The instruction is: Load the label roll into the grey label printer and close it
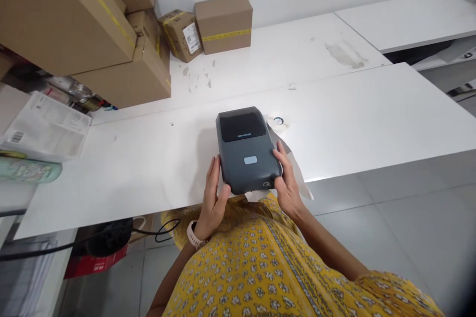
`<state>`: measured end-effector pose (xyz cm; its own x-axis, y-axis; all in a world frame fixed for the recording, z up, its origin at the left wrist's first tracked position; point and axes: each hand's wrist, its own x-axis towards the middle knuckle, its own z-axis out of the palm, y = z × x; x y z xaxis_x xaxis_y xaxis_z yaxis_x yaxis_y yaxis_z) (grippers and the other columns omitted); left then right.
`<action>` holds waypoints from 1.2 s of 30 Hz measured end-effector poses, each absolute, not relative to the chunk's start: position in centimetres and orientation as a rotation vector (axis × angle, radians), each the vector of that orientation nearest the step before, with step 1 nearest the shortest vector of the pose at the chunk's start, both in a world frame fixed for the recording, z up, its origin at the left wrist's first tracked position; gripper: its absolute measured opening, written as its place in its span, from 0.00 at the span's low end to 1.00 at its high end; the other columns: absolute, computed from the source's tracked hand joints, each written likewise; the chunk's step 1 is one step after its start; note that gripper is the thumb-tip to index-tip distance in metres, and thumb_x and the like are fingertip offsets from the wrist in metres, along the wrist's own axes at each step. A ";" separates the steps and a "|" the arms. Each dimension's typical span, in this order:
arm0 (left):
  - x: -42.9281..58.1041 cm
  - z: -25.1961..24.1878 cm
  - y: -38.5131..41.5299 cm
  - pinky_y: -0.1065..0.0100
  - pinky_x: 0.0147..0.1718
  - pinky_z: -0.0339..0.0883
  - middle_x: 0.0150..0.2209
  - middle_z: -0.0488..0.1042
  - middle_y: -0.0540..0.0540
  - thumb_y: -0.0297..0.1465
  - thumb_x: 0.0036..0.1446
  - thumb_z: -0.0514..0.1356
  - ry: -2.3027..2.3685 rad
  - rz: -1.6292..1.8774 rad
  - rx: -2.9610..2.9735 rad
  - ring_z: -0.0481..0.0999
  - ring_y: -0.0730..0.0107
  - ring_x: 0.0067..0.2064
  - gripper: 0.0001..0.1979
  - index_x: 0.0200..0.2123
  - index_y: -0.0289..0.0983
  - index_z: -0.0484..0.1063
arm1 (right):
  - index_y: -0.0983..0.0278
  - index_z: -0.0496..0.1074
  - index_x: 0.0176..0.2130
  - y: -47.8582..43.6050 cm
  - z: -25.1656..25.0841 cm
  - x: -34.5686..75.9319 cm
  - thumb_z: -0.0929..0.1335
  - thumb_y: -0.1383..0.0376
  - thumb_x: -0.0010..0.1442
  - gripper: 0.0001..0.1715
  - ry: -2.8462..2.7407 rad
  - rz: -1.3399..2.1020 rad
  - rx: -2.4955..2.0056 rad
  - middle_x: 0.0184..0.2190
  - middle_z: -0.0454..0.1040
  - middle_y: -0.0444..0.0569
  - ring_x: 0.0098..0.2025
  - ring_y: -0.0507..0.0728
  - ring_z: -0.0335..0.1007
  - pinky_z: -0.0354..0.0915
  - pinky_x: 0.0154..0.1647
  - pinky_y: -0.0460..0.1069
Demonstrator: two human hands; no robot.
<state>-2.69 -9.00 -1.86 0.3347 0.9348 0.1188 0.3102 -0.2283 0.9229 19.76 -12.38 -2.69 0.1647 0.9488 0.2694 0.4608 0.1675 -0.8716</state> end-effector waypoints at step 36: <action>1.7 1.8 -0.4 0.55 0.44 0.70 0.45 0.82 0.35 0.41 0.66 0.54 1.803 0.156 2.109 0.82 0.42 0.48 0.33 0.70 0.35 0.55 | 0.63 0.70 0.43 -0.9 2.8 21.5 0.60 0.61 0.71 0.12 -2.440 0.493 -1.300 0.41 0.80 0.54 0.47 0.63 0.76 0.59 0.67 0.66</action>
<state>1.68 -0.38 1.83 0.1792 0.9727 -0.1477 0.9328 -0.1202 0.3397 21.50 -0.94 2.81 -0.5284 0.8396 0.1261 0.7247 0.5234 -0.4482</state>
